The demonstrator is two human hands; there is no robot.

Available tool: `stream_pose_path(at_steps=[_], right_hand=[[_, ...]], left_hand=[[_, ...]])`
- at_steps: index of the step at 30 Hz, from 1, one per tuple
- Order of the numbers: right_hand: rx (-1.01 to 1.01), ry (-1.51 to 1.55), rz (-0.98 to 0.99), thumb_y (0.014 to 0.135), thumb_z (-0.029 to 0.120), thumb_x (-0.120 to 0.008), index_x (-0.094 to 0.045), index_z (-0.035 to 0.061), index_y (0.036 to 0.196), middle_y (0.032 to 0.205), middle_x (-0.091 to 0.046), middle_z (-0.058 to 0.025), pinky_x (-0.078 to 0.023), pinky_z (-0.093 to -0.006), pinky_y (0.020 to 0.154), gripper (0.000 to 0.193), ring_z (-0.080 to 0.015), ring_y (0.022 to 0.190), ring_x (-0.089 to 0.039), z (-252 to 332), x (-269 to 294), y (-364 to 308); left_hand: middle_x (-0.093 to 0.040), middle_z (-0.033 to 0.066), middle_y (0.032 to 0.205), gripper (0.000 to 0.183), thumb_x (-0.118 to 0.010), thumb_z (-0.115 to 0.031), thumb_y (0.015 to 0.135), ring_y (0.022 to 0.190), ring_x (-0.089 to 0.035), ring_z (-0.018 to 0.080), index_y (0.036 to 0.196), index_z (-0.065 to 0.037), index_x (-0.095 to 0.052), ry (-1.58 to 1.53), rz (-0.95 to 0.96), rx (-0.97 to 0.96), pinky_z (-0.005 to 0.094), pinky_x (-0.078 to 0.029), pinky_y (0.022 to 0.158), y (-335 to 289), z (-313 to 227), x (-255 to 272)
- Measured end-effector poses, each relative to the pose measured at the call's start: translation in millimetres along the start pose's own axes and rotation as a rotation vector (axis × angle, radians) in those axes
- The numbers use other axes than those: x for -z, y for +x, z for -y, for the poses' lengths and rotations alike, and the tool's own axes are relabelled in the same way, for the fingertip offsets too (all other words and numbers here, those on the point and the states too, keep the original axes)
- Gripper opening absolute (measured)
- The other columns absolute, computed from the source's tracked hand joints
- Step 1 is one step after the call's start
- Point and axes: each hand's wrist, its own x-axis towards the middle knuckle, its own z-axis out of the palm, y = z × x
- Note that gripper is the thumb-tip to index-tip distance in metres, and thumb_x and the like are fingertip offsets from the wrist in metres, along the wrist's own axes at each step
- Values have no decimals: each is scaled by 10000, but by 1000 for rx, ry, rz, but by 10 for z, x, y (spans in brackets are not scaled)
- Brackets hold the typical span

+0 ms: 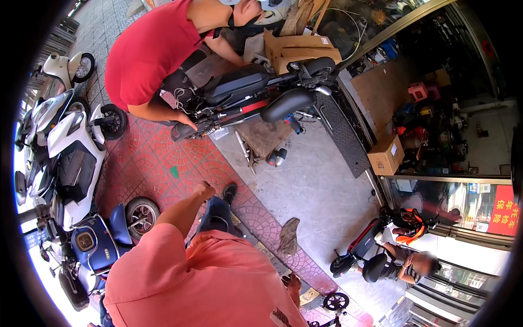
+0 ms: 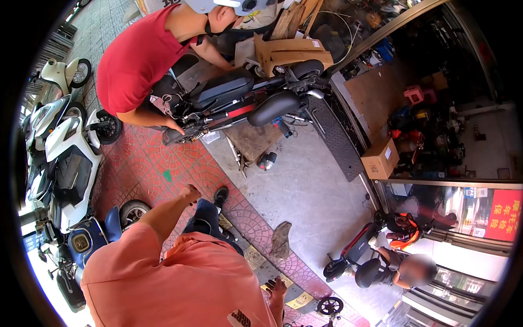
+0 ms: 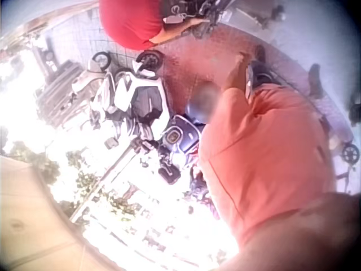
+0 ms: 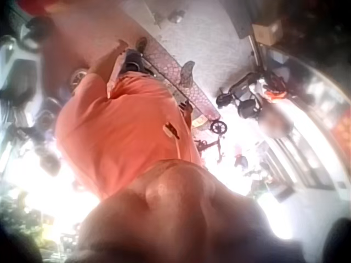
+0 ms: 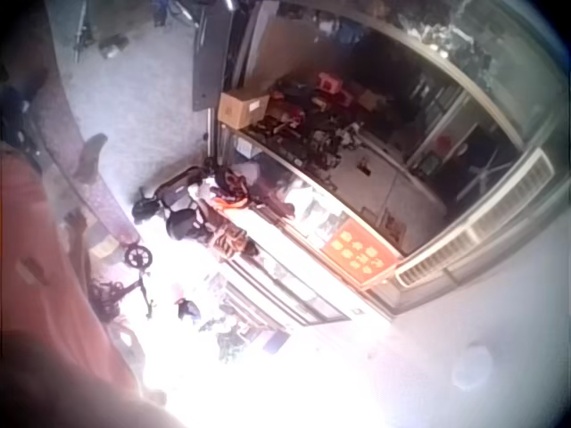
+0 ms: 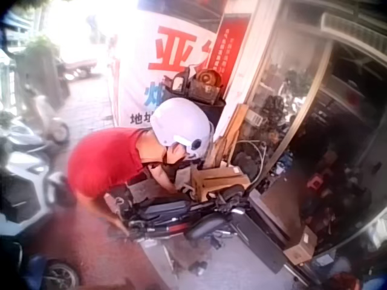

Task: The person manipulates the display and wiring on the handlebars of an electric scooter and opens the storage compartment under the seat.

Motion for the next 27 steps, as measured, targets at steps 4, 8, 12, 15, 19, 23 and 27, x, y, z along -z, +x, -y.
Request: stream_pose_path(at_steps=[4, 8, 12, 15, 19, 23, 27], right_hand=[[-15, -14, -20, 1000, 492, -625, -544, -23, 1287, 1097, -726, -244, -619, -482, 774, 595, -377, 909, -743, -35, 78, -101], [46, 26, 29, 1003, 462, -627, -560, -45, 1254, 1074, -735, -239, -625, -467, 734, 569, -373, 870, -748, 65, -147, 280], [77, -54, 76, 995, 443, -640, -601, -7, 1181, 955, -741, -171, -587, -415, 642, 489, -302, 764, -735, -8, -127, 320], [20, -105, 115, 984, 474, -624, -622, 91, 1148, 942, -736, -106, -515, -366, 569, 416, -224, 696, -715, -9, -227, 447], [-107, -141, 136, 975, 529, -622, -597, 146, 1209, 902, -714, -74, -444, -379, 583, 449, -200, 674, -687, 113, -189, 656], [1, -123, 51, 1003, 477, -608, -591, 122, 1200, 901, -728, -78, -476, -363, 548, 407, -194, 631, -683, 421, -291, 713], [-8, -67, -25, 992, 447, -626, -597, 92, 1215, 901, -734, -76, -467, -336, 510, 419, -190, 632, -696, 688, -667, 777]], left_hand=[[-740, 143, 742, 270, -700, -253, 841, 629, -725, 282, 847, 12, -753, 42, 51, -13, 418, -602, 552, 94, 105, -100], [-731, 144, 724, 270, -688, -236, 865, 600, -716, 275, 846, 28, -740, 78, 18, -59, 433, -596, 530, 99, -206, 93], [-728, 142, 722, 276, -706, -263, 893, 567, -694, 276, 896, 12, -733, -122, -80, -115, 453, -557, 474, 37, 84, 163], [-720, 133, 817, 252, -710, -240, 906, 578, -682, 276, 1022, -16, -720, -322, -19, -56, 452, -525, 470, -283, 53, 327], [-657, 119, 1003, 280, -703, -197, 944, 667, -677, 253, 1173, -37, -678, -641, -42, 12, 447, -529, 544, -511, 30, 629], [-663, 126, 990, 262, -714, -229, 914, 676, -676, 258, 1102, -50, -672, -598, -140, -21, 451, -540, 584, -124, -116, 1026], [-694, 207, 1122, 323, -719, -271, 867, 894, -678, 404, 1118, -72, -674, -22, -639, -461, 523, -549, 817, 379, -596, 1480]])
